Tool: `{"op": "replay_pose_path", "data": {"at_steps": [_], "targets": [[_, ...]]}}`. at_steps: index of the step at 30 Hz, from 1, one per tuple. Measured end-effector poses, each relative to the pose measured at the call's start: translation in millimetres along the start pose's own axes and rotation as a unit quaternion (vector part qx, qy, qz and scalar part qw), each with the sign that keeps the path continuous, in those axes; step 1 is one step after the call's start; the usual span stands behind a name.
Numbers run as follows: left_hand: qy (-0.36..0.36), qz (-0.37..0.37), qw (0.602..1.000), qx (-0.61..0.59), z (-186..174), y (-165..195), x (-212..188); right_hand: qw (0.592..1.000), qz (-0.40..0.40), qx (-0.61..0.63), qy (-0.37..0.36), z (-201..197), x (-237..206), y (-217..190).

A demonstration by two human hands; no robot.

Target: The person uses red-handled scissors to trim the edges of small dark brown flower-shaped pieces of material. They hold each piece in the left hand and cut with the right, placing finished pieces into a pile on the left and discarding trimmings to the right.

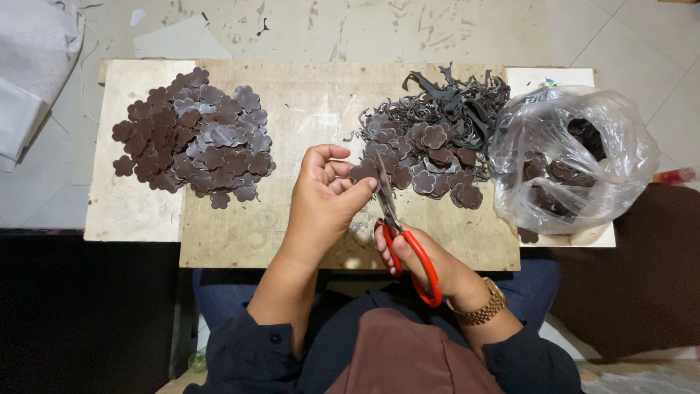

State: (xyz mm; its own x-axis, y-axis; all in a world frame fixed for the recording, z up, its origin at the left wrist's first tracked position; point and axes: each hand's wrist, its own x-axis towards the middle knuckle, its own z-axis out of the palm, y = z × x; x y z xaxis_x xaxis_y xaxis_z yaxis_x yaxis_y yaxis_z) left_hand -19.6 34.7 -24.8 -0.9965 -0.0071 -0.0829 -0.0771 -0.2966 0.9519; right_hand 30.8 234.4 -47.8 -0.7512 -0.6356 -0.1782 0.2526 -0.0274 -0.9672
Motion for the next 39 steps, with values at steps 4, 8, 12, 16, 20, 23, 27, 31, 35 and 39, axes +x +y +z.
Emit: {"op": "replay_pose_path", "data": {"at_steps": [4, 8, 12, 16, 20, 23, 27, 31, 35, 39], "targets": [[0.005, 0.007, 1.0, 0.005, 2.1, 5.4, -0.6, 1.0, 0.011, -0.022, -0.002, -1.4, 2.0, -1.2], [0.007, 0.01, 1.0, 0.008, 3.1, 8.8, -2.3, 1.0, 0.006, -0.024, -0.005, -0.8, 3.2, -1.5], [0.005, 0.011, 1.0, 0.0, 2.5, 9.4, -1.5, 1.0, 0.016, -0.016, 0.007, 1.1, 4.2, -0.3], [0.008, -0.003, 1.0, -0.013, 0.5, 7.8, -1.2, 1.0, 0.016, 0.019, 0.004, 2.6, 5.5, 0.8], [-0.001, 0.002, 1.0, -0.03, -2.0, 5.1, 1.7, 0.999, 0.01, 0.041, 0.016, 5.3, 5.3, 1.3], [-0.008, -0.001, 0.999, -0.054, -4.5, 4.0, 2.8, 0.999, 0.009, 0.047, 0.018, 6.4, 5.4, 1.0], [-0.007, -0.006, 0.998, -0.058, -7.2, 4.1, 2.7, 0.999, -0.002, 0.029, 0.019, 5.7, 5.5, 0.1], [-0.011, -0.008, 0.998, -0.063, -10.2, 4.6, 4.7, 0.999, -0.005, 0.024, 0.023, 4.7, 5.3, 1.2], [-0.011, -0.009, 0.998, -0.053, -12.9, 3.2, 5.8, 0.999, 0.0, 0.037, 0.022, 4.7, 4.7, 4.2], [-0.013, -0.001, 0.999, -0.051, -13.6, 1.6, 6.5, 0.999, -0.002, 0.022, 0.023, 4.8, 5.4, 4.7]]}}
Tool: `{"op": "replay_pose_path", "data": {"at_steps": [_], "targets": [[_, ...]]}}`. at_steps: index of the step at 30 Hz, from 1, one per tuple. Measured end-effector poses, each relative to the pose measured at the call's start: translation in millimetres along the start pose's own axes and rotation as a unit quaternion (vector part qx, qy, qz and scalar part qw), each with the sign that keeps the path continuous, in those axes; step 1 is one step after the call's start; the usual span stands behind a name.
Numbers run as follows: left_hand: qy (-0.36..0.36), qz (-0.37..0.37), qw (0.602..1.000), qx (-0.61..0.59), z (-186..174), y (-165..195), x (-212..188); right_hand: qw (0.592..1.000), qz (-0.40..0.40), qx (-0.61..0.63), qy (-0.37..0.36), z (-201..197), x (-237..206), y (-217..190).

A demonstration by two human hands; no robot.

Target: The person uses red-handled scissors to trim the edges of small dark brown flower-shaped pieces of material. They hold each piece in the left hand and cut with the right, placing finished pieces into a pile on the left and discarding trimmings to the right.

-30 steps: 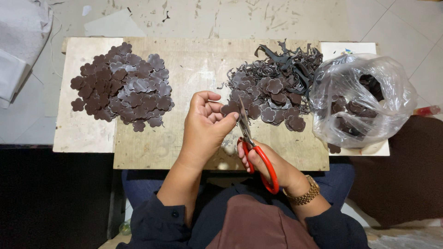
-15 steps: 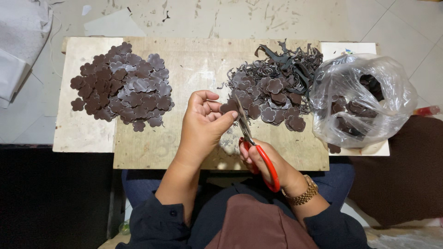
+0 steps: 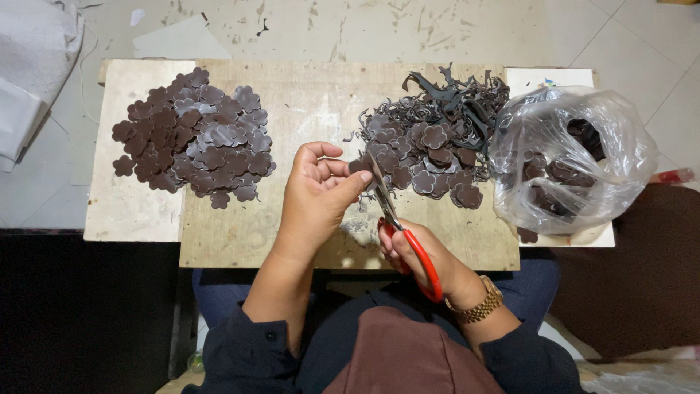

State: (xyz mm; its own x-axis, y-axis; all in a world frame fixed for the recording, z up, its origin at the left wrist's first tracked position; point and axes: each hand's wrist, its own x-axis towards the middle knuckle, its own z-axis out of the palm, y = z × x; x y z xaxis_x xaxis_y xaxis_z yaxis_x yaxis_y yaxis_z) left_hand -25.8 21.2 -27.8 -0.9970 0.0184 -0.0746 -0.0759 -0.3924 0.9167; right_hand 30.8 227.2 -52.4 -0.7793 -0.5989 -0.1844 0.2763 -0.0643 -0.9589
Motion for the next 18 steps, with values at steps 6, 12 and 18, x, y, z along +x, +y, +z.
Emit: {"op": "replay_pose_path", "data": {"at_steps": [6, 12, 18], "targets": [[-0.016, -0.016, 1.0, 0.004, 5.8, -1.0, -4.3, 0.999, -0.024, -0.039, -0.011, 3.6, 1.5, -5.4], [-0.01, -0.018, 1.0, 0.008, 7.2, -1.2, -6.8, 0.999, -0.016, -0.028, 0.013, 6.4, -0.1, -3.7], [-0.006, -0.017, 1.0, -0.002, 7.3, -4.9, -7.7, 1.0, -0.02, -0.004, 0.011, 5.8, -0.6, 1.9]]}}
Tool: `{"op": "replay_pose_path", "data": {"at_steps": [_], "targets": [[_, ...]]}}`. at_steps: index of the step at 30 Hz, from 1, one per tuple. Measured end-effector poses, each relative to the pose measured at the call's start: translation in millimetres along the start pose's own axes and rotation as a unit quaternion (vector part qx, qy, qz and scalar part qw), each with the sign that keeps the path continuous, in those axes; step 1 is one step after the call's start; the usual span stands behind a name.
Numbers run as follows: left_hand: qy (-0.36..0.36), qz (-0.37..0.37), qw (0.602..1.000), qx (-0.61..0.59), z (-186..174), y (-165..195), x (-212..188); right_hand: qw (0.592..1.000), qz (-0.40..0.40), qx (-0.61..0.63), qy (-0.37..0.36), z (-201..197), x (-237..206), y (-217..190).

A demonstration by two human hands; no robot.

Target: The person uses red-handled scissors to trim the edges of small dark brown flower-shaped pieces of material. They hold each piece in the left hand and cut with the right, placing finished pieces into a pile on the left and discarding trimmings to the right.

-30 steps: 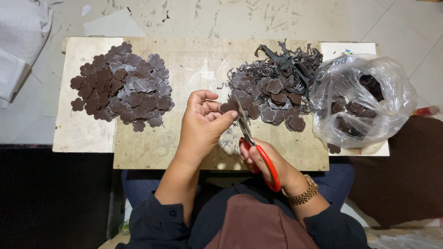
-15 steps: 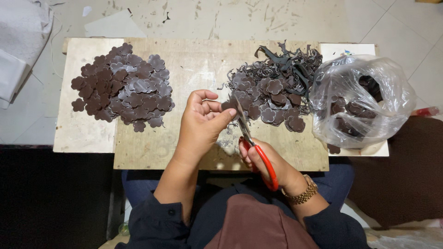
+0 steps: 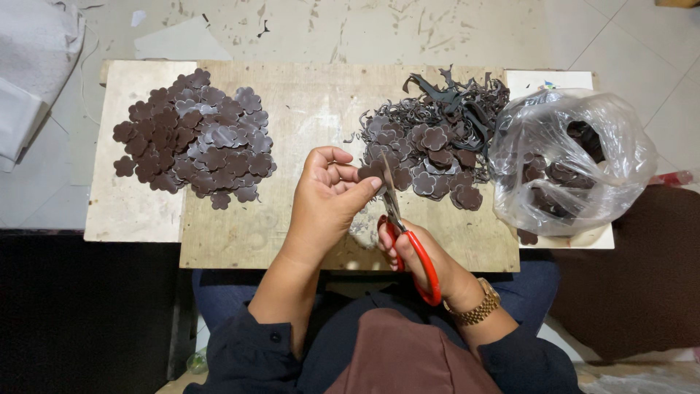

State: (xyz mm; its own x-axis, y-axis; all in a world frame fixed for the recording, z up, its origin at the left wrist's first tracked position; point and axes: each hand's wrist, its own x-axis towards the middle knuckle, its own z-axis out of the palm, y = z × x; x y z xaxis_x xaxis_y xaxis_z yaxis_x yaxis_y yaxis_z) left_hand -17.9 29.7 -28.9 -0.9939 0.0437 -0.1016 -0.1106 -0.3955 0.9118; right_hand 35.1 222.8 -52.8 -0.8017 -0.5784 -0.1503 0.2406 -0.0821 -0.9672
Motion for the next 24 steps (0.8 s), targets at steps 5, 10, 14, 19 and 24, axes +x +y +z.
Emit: {"op": "replay_pose_path", "data": {"at_steps": [5, 10, 14, 19, 24], "targets": [[-0.017, -0.002, 1.0, -0.008, -3.0, -3.7, -0.6, 1.0, 0.0, 0.002, -0.004, -0.2, -1.4, 0.9], [-0.073, -0.054, 0.996, 0.0, -4.2, -7.6, -2.3, 0.999, -0.006, 0.024, -0.025, 2.4, -3.2, -0.9], [-0.088, -0.054, 0.994, -0.048, -3.3, -8.2, -4.3, 0.998, -0.017, 0.025, -0.049, 3.2, -8.1, -6.1], [-0.064, -0.091, 0.994, 0.009, -5.9, -3.1, -4.4, 0.998, -0.011, 0.012, -0.065, -0.2, -8.7, -11.7], [-0.065, -0.068, 0.996, -0.003, -8.3, -1.1, -5.7, 0.997, 0.013, 0.017, -0.075, -0.4, -8.6, -14.1]]}}
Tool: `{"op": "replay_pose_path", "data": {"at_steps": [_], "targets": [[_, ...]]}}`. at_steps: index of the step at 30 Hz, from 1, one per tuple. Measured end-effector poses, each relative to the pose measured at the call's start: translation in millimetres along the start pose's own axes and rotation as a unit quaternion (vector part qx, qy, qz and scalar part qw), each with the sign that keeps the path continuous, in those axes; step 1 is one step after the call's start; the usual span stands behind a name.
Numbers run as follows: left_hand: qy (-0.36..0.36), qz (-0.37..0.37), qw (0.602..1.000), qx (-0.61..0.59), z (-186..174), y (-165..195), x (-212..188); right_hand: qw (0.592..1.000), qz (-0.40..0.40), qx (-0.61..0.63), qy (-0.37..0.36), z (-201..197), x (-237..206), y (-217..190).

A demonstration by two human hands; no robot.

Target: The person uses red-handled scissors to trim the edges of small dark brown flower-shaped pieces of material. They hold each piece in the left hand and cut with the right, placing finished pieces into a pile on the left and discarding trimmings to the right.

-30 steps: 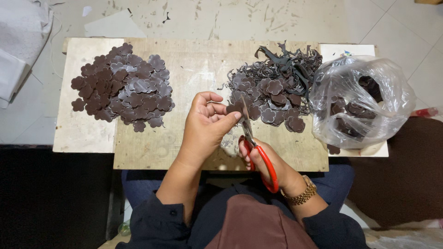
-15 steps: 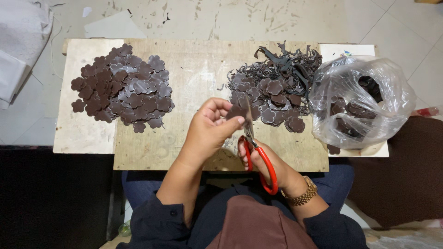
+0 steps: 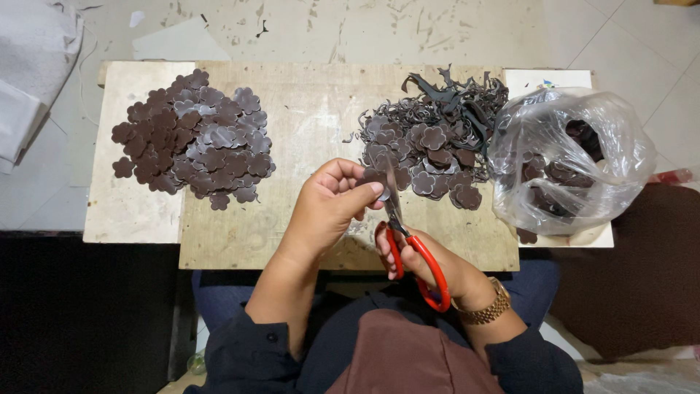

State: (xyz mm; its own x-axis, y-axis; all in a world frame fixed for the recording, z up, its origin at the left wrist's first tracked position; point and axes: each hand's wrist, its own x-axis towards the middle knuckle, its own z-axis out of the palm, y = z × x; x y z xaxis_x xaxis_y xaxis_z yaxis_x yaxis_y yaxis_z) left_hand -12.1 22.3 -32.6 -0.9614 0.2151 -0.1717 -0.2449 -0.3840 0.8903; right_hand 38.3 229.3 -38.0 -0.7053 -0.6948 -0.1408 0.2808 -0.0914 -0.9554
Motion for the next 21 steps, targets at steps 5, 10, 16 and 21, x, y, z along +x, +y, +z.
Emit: {"op": "replay_pose_path", "data": {"at_steps": [5, 10, 16, 21], "targets": [[-0.002, -0.002, 1.0, -0.013, -5.0, 0.4, -1.6, 0.999, 0.008, -0.029, 0.023, 0.9, -1.6, -2.7], [-0.01, 0.01, 1.0, -0.027, -7.1, -0.6, -1.9, 0.998, 0.004, -0.052, 0.033, 0.5, -3.5, -1.4], [0.001, 0.004, 1.0, -0.014, -5.9, -3.8, -1.3, 0.998, 0.007, -0.043, 0.044, -1.2, -5.1, 1.4], [-0.002, 0.011, 1.0, -0.025, -7.0, -3.9, -2.8, 0.997, 0.009, -0.065, 0.051, -0.4, -4.8, 2.3]]}}
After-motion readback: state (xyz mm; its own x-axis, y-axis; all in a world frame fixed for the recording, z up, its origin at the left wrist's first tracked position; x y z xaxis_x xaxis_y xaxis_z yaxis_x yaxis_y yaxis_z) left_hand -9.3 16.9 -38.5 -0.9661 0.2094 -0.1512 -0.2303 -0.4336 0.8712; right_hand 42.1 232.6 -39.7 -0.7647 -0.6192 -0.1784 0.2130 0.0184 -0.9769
